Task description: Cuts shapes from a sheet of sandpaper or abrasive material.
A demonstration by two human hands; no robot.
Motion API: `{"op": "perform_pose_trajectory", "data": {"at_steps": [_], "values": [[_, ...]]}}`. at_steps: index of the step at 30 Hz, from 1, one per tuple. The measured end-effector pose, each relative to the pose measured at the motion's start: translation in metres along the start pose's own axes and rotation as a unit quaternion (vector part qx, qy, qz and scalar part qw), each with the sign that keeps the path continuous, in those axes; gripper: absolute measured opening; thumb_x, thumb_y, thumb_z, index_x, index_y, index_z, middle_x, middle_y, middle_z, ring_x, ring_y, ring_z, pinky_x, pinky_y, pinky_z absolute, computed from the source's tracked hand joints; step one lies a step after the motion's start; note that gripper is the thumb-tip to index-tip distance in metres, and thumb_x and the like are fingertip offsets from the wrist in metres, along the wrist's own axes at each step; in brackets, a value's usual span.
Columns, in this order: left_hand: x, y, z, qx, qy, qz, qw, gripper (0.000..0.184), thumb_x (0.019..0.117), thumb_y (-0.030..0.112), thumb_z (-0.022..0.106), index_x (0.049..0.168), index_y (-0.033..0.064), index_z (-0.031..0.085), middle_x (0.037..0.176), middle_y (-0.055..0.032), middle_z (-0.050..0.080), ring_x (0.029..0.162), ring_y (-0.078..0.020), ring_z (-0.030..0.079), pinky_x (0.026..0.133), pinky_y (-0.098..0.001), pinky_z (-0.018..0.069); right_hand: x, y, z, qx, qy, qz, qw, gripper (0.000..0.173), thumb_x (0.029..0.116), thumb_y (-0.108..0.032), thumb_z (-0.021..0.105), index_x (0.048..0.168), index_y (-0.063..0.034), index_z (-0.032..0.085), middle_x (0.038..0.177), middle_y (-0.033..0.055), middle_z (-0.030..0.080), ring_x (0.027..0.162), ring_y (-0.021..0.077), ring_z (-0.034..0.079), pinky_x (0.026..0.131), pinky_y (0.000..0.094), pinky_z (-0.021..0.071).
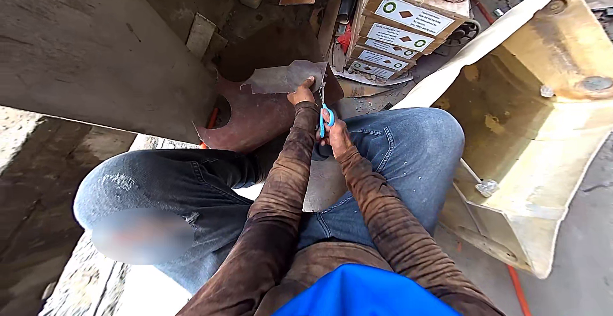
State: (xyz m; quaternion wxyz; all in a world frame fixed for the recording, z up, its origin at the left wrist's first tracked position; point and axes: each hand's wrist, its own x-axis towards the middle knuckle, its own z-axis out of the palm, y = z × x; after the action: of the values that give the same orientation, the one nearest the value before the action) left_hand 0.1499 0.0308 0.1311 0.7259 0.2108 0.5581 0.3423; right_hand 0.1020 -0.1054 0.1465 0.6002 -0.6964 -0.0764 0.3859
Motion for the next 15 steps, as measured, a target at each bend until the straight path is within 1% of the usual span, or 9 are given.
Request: {"op": "perform_pose_trajectory", "data": {"at_steps": [2, 4, 7, 9, 10, 12, 13, 14, 15], "values": [[0.0, 0.0, 0.0, 0.012, 0.005, 0.005, 1.0, 0.082, 0.0738, 0.002, 0.089, 0.141, -0.0045, 0.043, 0.127, -0.0244, 0.06, 0.114, -0.0299, 0.063, 0.095, -0.0442, 0.0556, 0.003, 0.006, 0.002, -0.031, 0.002, 0.0, 1.0, 0.058, 0.1059, -0.057, 0.04, 0.109, -0.0039, 0.063, 0.074, 0.0069, 0.06, 0.061, 0.0151, 0.059, 0.057, 0.0309, 0.0515], [0.0, 0.003, -0.001, 0.022, 0.004, 0.001, 1.0, 0.081, 0.0733, 0.002, 0.089, 0.141, -0.0039, 0.044, 0.127, -0.0239, 0.061, 0.113, -0.0299, 0.063, 0.095, -0.0448, 0.0554, 0.004, 0.009, 0.0, 0.001, -0.025, 0.005, 1.0, 0.06, 0.106, -0.058, 0.038, 0.117, -0.0044, 0.062, 0.079, 0.0085, 0.065, 0.063, 0.0154, 0.062, 0.056, 0.0299, 0.0513], [0.003, 0.008, 0.0, 0.027, -0.005, 0.0, 1.0, 0.076, 0.0711, -0.004, 0.087, 0.136, -0.004, 0.047, 0.12, -0.0239, 0.064, 0.106, -0.0311, 0.066, 0.089, -0.0465, 0.0574, 0.003, 0.008, -0.004, 0.039, -0.072, 0.007, 0.997, 0.059, 0.1075, -0.055, 0.032, 0.12, -0.005, 0.059, 0.078, 0.0083, 0.068, 0.063, 0.015, 0.065, 0.054, 0.027, 0.0523], [0.002, 0.011, 0.0, 0.039, -0.006, 0.002, 0.999, 0.076, 0.0706, -0.004, 0.087, 0.136, -0.0043, 0.048, 0.122, -0.0236, 0.063, 0.108, -0.031, 0.065, 0.09, -0.0463, 0.0565, 0.008, 0.008, 0.0, 0.03, -0.048, -0.003, 0.998, 0.06, 0.1067, -0.058, 0.032, 0.121, -0.0066, 0.06, 0.079, 0.0075, 0.068, 0.065, 0.0154, 0.065, 0.056, 0.029, 0.0533], [-0.002, 0.013, 0.0, 0.046, -0.008, 0.0, 0.999, 0.077, 0.0711, -0.003, 0.087, 0.137, -0.0041, 0.048, 0.123, -0.0235, 0.062, 0.109, -0.0307, 0.064, 0.091, -0.046, 0.0561, 0.011, 0.01, 0.004, 0.017, -0.02, -0.016, 1.0, 0.064, 0.1049, -0.061, 0.034, 0.125, -0.0072, 0.061, 0.088, 0.0095, 0.07, 0.072, 0.0178, 0.066, 0.062, 0.034, 0.055], [-0.013, 0.016, 0.001, 0.053, -0.016, -0.012, 0.998, 0.076, 0.0726, -0.002, 0.087, 0.137, -0.0037, 0.047, 0.122, -0.0235, 0.063, 0.107, -0.0301, 0.065, 0.09, -0.0454, 0.0565, 0.018, 0.015, 0.012, -0.03, 0.026, -0.051, 0.998, 0.071, 0.101, -0.068, 0.036, 0.138, -0.012, 0.058, 0.121, 0.014, 0.067, 0.101, 0.0254, 0.067, 0.082, 0.0473, 0.0567], [-0.018, 0.016, 0.002, 0.054, -0.022, -0.019, 0.998, 0.076, 0.0733, -0.002, 0.086, 0.138, -0.0033, 0.046, 0.12, -0.0234, 0.063, 0.105, -0.0299, 0.066, 0.088, -0.0455, 0.0573, 0.024, 0.02, 0.015, -0.044, 0.049, -0.071, 0.995, 0.074, 0.0996, -0.071, 0.034, 0.141, -0.0139, 0.056, 0.128, 0.0145, 0.063, 0.108, 0.0269, 0.064, 0.087, 0.0502, 0.0546], [-0.023, 0.015, 0.002, 0.058, -0.025, -0.023, 0.998, 0.076, 0.0735, -0.001, 0.086, 0.138, -0.0031, 0.046, 0.118, -0.0235, 0.064, 0.102, -0.03, 0.067, 0.086, -0.0458, 0.0582, 0.03, 0.026, 0.017, -0.042, 0.06, -0.084, 0.994, 0.077, 0.0981, -0.074, 0.033, 0.146, -0.0161, 0.052, 0.137, 0.0143, 0.06, 0.118, 0.0274, 0.06, 0.094, 0.0526, 0.0512], [-0.025, 0.014, 0.003, 0.066, -0.028, -0.026, 0.997, 0.078, 0.0739, 0.001, 0.086, 0.139, -0.0029, 0.045, 0.117, -0.0237, 0.064, 0.101, -0.0301, 0.067, 0.084, -0.046, 0.0583, 0.035, 0.031, 0.018, -0.027, 0.064, -0.097, 0.993, 0.079, 0.0967, -0.075, 0.035, 0.149, -0.0182, 0.049, 0.142, 0.0128, 0.056, 0.124, 0.0262, 0.056, 0.099, 0.0527, 0.0478]]}}
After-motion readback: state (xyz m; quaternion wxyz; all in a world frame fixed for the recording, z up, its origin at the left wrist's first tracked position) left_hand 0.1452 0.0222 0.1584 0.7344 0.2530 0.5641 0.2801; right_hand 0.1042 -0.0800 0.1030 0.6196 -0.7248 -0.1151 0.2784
